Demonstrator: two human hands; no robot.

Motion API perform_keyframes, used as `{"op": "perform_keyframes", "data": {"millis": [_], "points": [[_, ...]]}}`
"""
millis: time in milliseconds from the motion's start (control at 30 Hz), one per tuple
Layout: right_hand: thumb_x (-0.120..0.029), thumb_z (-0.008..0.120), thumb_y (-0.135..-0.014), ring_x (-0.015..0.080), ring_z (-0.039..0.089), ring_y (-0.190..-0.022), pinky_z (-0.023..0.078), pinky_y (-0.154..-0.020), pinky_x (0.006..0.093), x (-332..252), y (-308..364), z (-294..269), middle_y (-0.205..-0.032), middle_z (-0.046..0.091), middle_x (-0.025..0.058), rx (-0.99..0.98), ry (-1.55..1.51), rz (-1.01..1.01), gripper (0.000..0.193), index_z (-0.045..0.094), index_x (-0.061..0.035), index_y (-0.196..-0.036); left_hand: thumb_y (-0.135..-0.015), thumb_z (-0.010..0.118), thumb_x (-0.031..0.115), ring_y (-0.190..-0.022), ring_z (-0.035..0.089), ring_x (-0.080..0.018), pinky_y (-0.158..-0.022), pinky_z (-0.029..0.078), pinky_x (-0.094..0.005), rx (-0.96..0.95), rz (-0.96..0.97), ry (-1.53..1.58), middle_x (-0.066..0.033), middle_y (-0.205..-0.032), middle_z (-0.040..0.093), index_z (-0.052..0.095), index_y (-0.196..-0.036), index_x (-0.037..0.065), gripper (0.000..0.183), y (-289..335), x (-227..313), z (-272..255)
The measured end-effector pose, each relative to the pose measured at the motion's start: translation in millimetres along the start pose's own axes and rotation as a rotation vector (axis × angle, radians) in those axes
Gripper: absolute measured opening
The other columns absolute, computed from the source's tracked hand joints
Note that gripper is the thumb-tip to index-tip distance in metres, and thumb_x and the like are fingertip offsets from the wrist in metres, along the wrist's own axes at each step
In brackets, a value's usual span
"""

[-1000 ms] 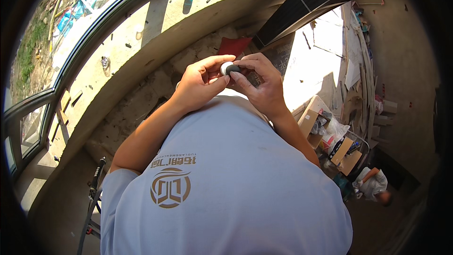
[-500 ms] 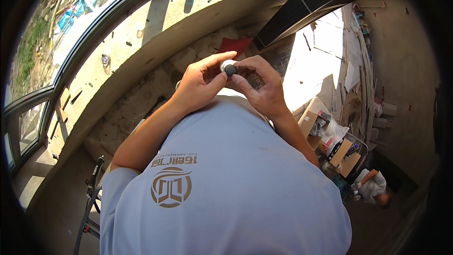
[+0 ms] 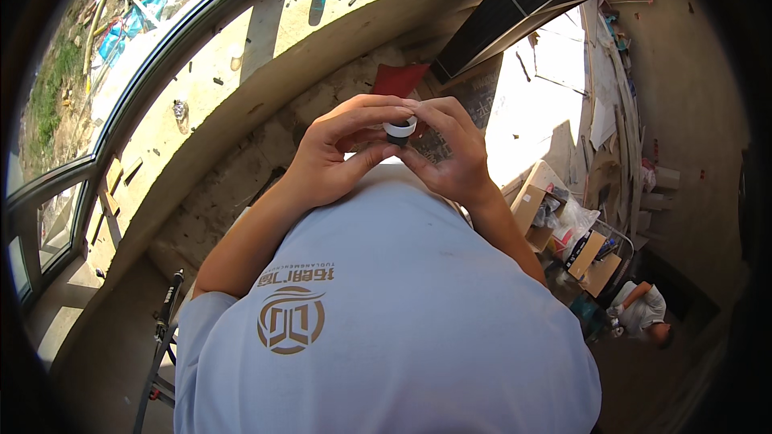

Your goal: The person sits on the floor and retrieves a small blue container from a toolbox. They open the container, remove a seal, and place the container on a window sill. The person then opens a second container and appears to mix or prepare the contents.

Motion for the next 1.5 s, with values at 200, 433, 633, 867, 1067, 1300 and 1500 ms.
{"op": "perform_keyframes", "data": {"millis": [200,433,633,867,1067,1300,1500], "points": [[0.004,0.091,-0.068,0.0252,0.071,-0.087,0.060,-0.070,0.0327,-4,-2,-8,-0.107,0.070,0.0119,0.063,0.161,-0.287,0.063,0.067,-0.0056,-0.126,-0.092,0.073,-0.006,-0.129,0.064,-0.0250,-0.111,0.053,-0.0410,-0.025,0.022,0.070,-0.0153,-0.145,0.062,0.057,-0.146,0.001,0.057,3,16,7],[0.001,0.090,-0.069,0.0222,0.064,-0.071,0.054,-0.060,0.0323,-9,1,-3,-0.098,0.065,0.0072,0.184,0.111,-0.397,0.053,0.071,-0.0043,-0.118,-0.090,0.078,-0.004,-0.129,0.066,-0.0286,-0.113,0.051,-0.0429,-0.043,0.070,0.123,-0.0198,-0.136,0.069,0.066,-0.135,-0.002,0.047,4,23,8],[-0.003,0.090,-0.073,0.0204,0.063,-0.071,0.052,-0.058,0.0320,-14,0,-7,-0.097,0.062,0.0065,0.206,0.127,-0.482,0.045,0.072,-0.0039,-0.114,-0.088,0.076,-0.006,-0.129,0.065,-0.0328,-0.113,0.049,-0.0457,-0.094,0.134,0.202,-0.0233,-0.133,0.070,0.069,-0.131,-0.004,0.044,2,21,10],[-0.005,0.087,-0.072,0.0200,0.061,-0.072,0.050,-0.059,0.0320,-18,-2,-10,-0.097,0.060,0.0056,0.179,0.119,-0.514,0.038,0.073,-0.0085,-0.107,-0.087,0.077,-0.007,-0.129,0.065,-0.0369,-0.112,0.049,-0.0494,-0.103,0.088,0.221,-0.0274,-0.131,0.070,0.070,-0.127,-0.005,0.040,3,20,9],[-0.005,0.084,-0.072,0.0210,0.061,-0.074,0.051,-0.063,0.0338,-21,-2,-14,-0.096,0.060,0.0047,0.106,0.139,-0.478,0.030,0.069,-0.0095,-0.098,-0.086,0.079,-0.006,-0.125,0.068,-0.0363,-0.107,0.054,-0.0458,-0.139,0.133,0.134,-0.0277,-0.128,0.071,0.071,-0.125,-0.006,0.040,2,19,7],[-0.005,0.082,-0.071,0.0211,0.060,-0.075,0.052,-0.065,0.0343,-22,-4,-16,-0.095,0.060,0.0042,0.068,0.166,-0.474,0.030,0.067,-0.0103,-0.097,-0.085,0.079,-0.005,-0.124,0.068,-0.0355,-0.106,0.054,-0.0446,-0.162,0.156,0.085,-0.0273,-0.127,0.071,0.071,-0.125,-0.006,0.040,-1,18,5],[-0.007,0.080,-0.075,0.0194,0.059,-0.075,0.051,-0.063,0.0331,-24,-5,-18,-0.092,0.058,0.0029,0.053,0.185,-0.478,0.029,0.071,-0.0109,-0.102,-0.084,0.082,-0.004,-0.123,0.069,-0.0348,-0.107,0.053,-0.0459,-0.133,0.137,0.120,-0.0255,-0.125,0.072,0.069,-0.127,-0.007,0.044,-2,19,7]]}}
Point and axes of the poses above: each hand's wrist, its own y-axis away from the middle knuckle, its own z-axis out of the palm, x = y × z, the point moved 2 cm from there along -y, towards the middle knuckle
